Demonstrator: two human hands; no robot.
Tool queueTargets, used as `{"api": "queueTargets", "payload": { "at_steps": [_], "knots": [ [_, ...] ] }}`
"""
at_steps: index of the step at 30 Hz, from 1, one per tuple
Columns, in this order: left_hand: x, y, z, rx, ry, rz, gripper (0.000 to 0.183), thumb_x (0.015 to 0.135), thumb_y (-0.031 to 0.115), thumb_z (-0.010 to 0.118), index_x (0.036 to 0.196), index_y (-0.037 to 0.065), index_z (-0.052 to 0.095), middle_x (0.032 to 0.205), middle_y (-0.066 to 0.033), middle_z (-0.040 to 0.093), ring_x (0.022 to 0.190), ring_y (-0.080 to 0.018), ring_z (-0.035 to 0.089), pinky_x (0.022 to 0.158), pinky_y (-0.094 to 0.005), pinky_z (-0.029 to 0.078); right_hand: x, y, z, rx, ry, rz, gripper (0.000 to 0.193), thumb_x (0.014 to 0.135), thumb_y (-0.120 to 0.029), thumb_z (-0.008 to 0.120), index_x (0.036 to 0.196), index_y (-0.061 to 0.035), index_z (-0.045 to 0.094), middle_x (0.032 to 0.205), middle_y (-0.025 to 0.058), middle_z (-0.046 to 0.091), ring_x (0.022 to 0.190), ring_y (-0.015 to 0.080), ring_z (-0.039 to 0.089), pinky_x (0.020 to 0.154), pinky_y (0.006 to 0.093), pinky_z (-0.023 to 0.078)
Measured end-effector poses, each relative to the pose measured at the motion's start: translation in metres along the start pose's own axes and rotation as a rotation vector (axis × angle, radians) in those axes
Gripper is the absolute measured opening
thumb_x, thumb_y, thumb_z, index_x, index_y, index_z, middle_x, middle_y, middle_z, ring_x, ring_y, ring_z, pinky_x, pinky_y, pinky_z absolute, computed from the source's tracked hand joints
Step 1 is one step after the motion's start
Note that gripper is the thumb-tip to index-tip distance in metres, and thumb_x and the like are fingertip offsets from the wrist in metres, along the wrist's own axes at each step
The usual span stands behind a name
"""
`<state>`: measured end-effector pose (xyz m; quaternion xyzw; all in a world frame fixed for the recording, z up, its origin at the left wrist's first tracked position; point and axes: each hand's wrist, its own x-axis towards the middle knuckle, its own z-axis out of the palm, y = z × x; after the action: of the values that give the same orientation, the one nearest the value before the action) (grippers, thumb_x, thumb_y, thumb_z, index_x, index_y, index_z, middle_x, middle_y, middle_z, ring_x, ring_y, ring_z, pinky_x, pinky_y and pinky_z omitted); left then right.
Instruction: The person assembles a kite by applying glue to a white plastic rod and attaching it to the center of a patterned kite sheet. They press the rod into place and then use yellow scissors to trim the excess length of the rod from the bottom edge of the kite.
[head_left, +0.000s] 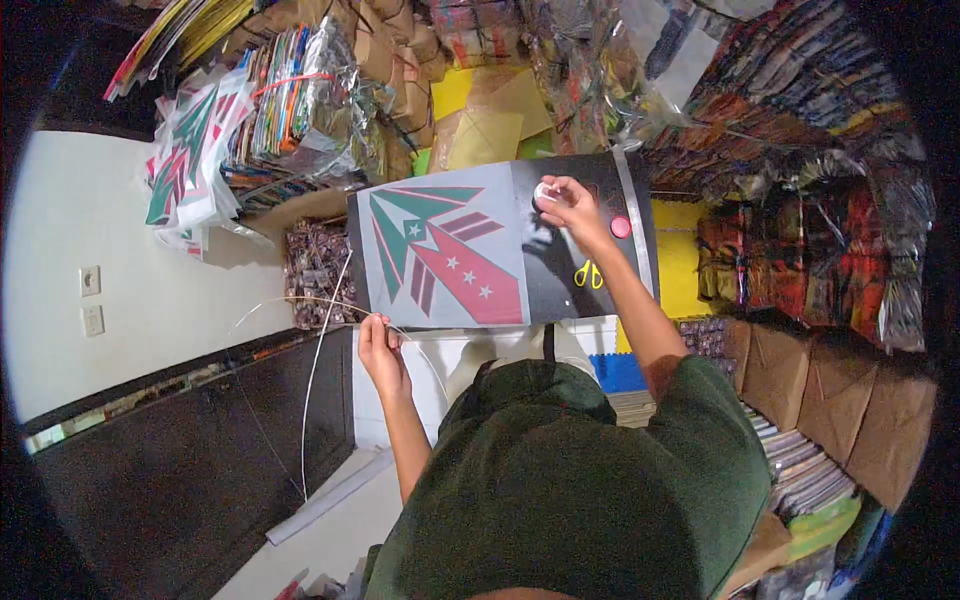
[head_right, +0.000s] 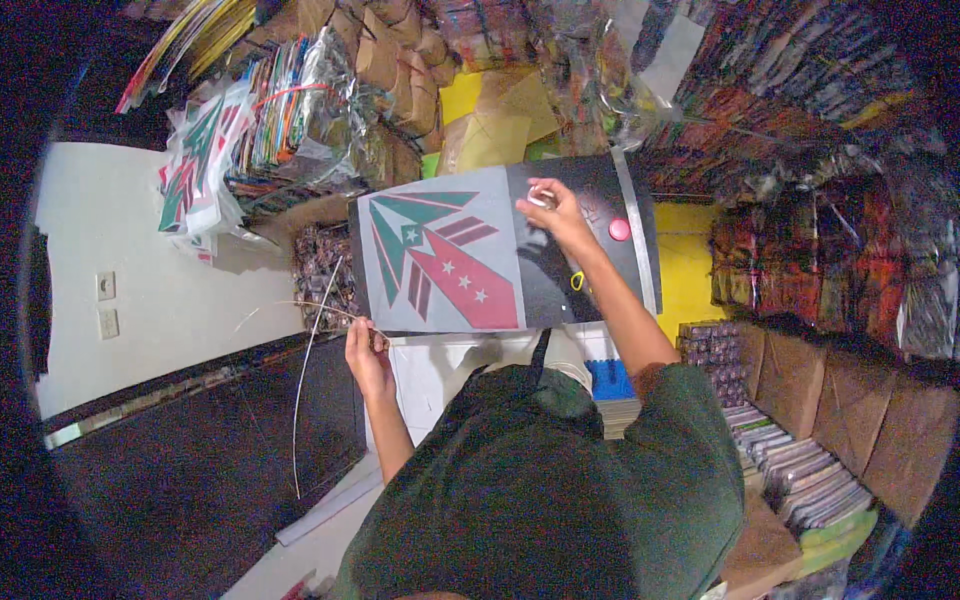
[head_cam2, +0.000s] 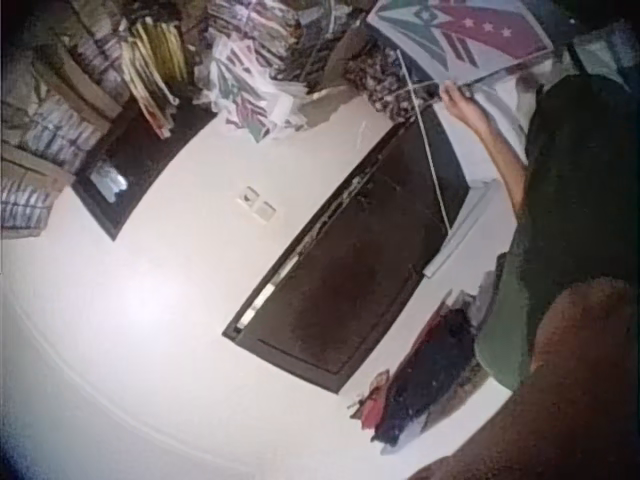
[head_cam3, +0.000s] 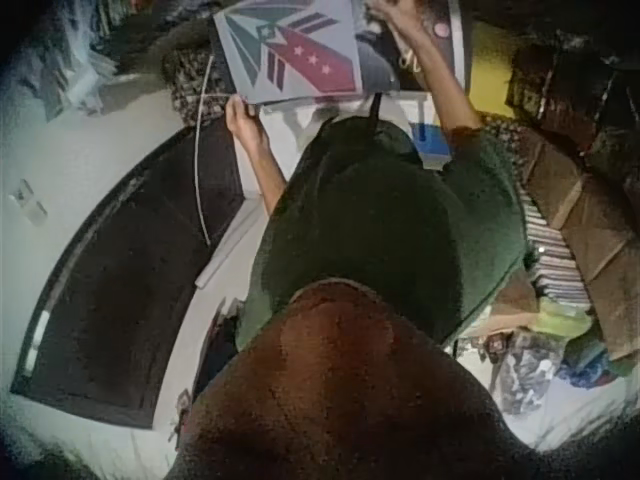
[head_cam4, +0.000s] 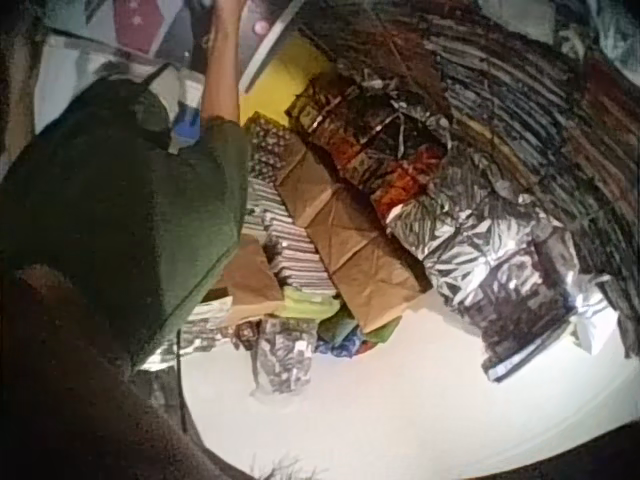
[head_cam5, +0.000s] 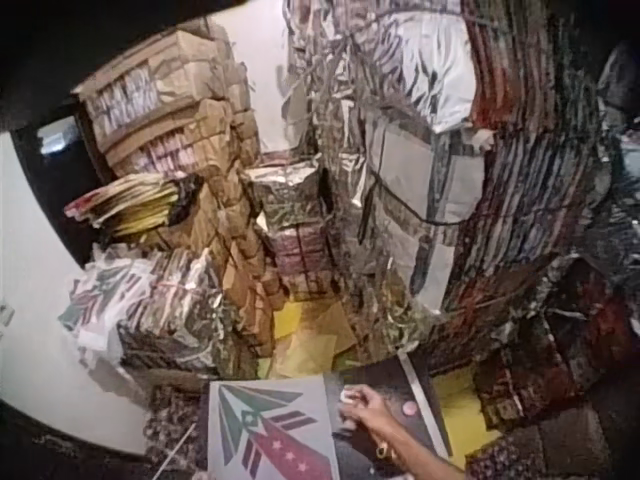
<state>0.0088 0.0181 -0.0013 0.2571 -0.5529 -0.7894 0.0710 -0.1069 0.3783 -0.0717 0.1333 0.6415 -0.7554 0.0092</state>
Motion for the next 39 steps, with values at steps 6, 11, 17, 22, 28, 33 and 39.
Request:
{"api": "queueTargets", "payload": {
  "at_steps": [6, 11, 17, 22, 28, 33, 39],
  "knots": [
    [0.037, 0.017, -0.015, -0.008, -0.140, 0.000, 0.011, 0.099, 0.015, 0.057, 0.101, 0.005, 0.059, 0.089, -0.0001, 0.058, 0.059, -0.0044, 0.040, 0.055, -0.0215, 0.034, -0.059, -0.069, 0.059, 0.421, -0.169, 0.028, 0.034, 0.099, -0.036, 0.056, 0.118, -0.0081, 0.060, 0.133, 0.0046, 0.054, 0.122, 0.0180, 0.050, 0.095, 0.0454, 0.049],
    [0.066, 0.032, -0.030, -0.026, -0.229, 0.008, 0.013, 0.099, 0.017, 0.057, 0.105, 0.006, 0.059, 0.090, 0.0010, 0.058, 0.060, -0.0035, 0.041, 0.056, -0.0203, 0.034, -0.091, -0.101, 0.100, 0.626, -0.268, -0.057, 0.035, 0.101, -0.033, 0.052, 0.125, -0.0082, 0.059, 0.142, 0.0051, 0.051, 0.128, 0.0189, 0.047, 0.096, 0.0454, 0.050],
    [0.087, 0.045, -0.046, -0.086, -0.301, 0.003, 0.012, 0.100, 0.014, 0.055, 0.102, 0.002, 0.058, 0.089, -0.0011, 0.055, 0.059, -0.0043, 0.038, 0.054, -0.0214, 0.032, -0.119, -0.114, 0.145, 0.723, -0.294, -0.079, 0.025, 0.093, -0.029, 0.065, 0.110, -0.0113, 0.062, 0.141, 0.0047, 0.052, 0.128, 0.0204, 0.047, 0.098, 0.0535, 0.048],
    [0.105, 0.047, -0.063, -0.118, -0.360, -0.045, 0.014, 0.100, 0.015, 0.056, 0.103, 0.001, 0.059, 0.089, -0.0012, 0.056, 0.060, -0.0038, 0.041, 0.054, -0.0204, 0.034, -0.145, -0.110, 0.185, 0.743, -0.236, -0.029, 0.031, 0.093, -0.025, 0.064, 0.118, -0.0065, 0.065, 0.137, 0.0047, 0.056, 0.121, 0.0181, 0.055, 0.094, 0.0488, 0.051],
    [0.124, 0.061, -0.073, -0.053, -0.473, -0.059, 0.015, 0.100, 0.015, 0.056, 0.105, 0.001, 0.059, 0.090, -0.0010, 0.056, 0.059, -0.0038, 0.041, 0.055, -0.0204, 0.035, -0.173, -0.110, 0.220, 0.791, -0.192, -0.089, 0.026, 0.094, -0.023, 0.064, 0.116, -0.0075, 0.066, 0.136, 0.0049, 0.057, 0.119, 0.0166, 0.055, 0.093, 0.0457, 0.049],
    [0.138, 0.066, -0.082, -0.020, -0.541, -0.060, 0.015, 0.100, 0.018, 0.056, 0.107, 0.005, 0.060, 0.091, 0.0013, 0.059, 0.061, -0.0041, 0.042, 0.057, -0.0211, 0.037, -0.183, -0.101, 0.232, 0.794, -0.077, -0.064, 0.016, 0.096, -0.022, 0.061, 0.102, -0.0086, 0.067, 0.135, 0.0052, 0.058, 0.109, 0.0155, 0.059, 0.090, 0.0423, 0.049],
    [0.140, 0.063, -0.081, -0.024, -0.588, -0.081, 0.016, 0.100, 0.018, 0.056, 0.108, 0.005, 0.059, 0.091, 0.0016, 0.058, 0.061, -0.0041, 0.041, 0.056, -0.0210, 0.036, -0.198, -0.108, 0.244, 0.857, -0.069, -0.091, 0.022, 0.099, -0.028, 0.055, 0.084, -0.0112, 0.058, 0.104, 0.0026, 0.062, 0.093, 0.0144, 0.059, 0.084, 0.0384, 0.049]
  ]
}}
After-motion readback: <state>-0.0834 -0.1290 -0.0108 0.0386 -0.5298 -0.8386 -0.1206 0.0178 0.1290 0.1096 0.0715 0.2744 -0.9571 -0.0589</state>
